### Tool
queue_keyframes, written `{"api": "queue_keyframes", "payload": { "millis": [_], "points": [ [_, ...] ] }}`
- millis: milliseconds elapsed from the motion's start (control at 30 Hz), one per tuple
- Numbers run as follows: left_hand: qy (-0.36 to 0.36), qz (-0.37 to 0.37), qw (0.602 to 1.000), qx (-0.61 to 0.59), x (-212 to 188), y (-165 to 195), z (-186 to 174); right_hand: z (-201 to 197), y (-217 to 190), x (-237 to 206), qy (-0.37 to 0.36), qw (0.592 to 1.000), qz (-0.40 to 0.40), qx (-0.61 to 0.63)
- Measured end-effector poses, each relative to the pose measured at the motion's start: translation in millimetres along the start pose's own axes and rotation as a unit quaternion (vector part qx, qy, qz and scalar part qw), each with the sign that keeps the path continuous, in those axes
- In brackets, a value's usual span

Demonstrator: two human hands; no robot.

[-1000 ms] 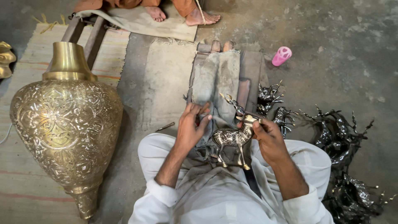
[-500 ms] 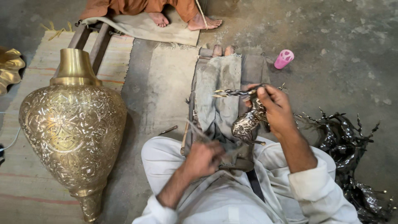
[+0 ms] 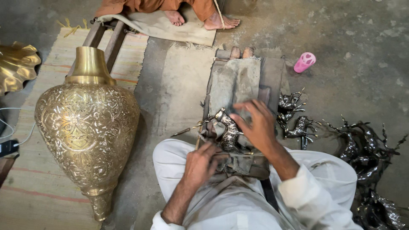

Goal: The person sits cross-legged on the floor holding small metal deer figurines, filing and smoothing their surfaces with a hand file. They reposition the figurines, tie one with string to a padded board, and continue filing different pieces one at a time.

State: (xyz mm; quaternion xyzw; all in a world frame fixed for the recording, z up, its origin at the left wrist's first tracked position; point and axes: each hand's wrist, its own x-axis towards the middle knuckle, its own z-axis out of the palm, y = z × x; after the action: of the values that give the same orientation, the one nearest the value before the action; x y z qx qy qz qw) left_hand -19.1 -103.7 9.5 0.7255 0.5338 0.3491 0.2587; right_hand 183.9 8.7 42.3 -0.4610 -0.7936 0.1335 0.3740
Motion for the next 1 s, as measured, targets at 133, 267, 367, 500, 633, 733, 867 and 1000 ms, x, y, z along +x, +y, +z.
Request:
{"api": "queue_keyframes", "payload": {
  "millis": [133, 267, 367, 500, 633, 733, 867, 1000],
  "points": [
    [0.025, -0.016, 0.999, -0.033, 13.4, -3.0, 2.1, -17.7, 11.7, -50.8, 0.002, 1.0, 0.0, 0.012],
    [0.051, 0.034, 0.997, -0.046, 27.8, -2.7, 16.0, -10.2, 25.4, -103.8, -0.028, 0.981, 0.159, 0.112],
    [0.043, 0.036, 0.998, -0.026, 35.3, -4.7, 23.1, -5.2, 32.0, -121.9, -0.037, 0.971, 0.171, 0.164],
    [0.03, 0.04, 0.999, 0.012, 40.2, -3.6, 27.3, -12.6, 36.0, -122.4, -0.048, 0.972, 0.109, 0.201],
    [0.026, 0.084, 0.995, 0.039, 44.7, 5.6, 26.2, -34.8, 52.3, -109.8, -0.207, 0.917, 0.272, 0.206],
    [-0.006, 0.098, 0.994, 0.045, 47.7, 13.3, 19.6, -49.8, 67.9, -92.1, -0.31, 0.876, 0.293, 0.226],
    [-0.032, 0.128, 0.991, 0.038, 53.5, 20.6, 12.9, -58.1, 71.3, -75.4, -0.337, 0.865, 0.249, 0.275],
    [-0.04, 0.135, 0.989, 0.038, 52.0, 20.0, 10.2, -60.7, 64.8, -68.8, -0.43, 0.837, 0.106, 0.321]
  ]
}}
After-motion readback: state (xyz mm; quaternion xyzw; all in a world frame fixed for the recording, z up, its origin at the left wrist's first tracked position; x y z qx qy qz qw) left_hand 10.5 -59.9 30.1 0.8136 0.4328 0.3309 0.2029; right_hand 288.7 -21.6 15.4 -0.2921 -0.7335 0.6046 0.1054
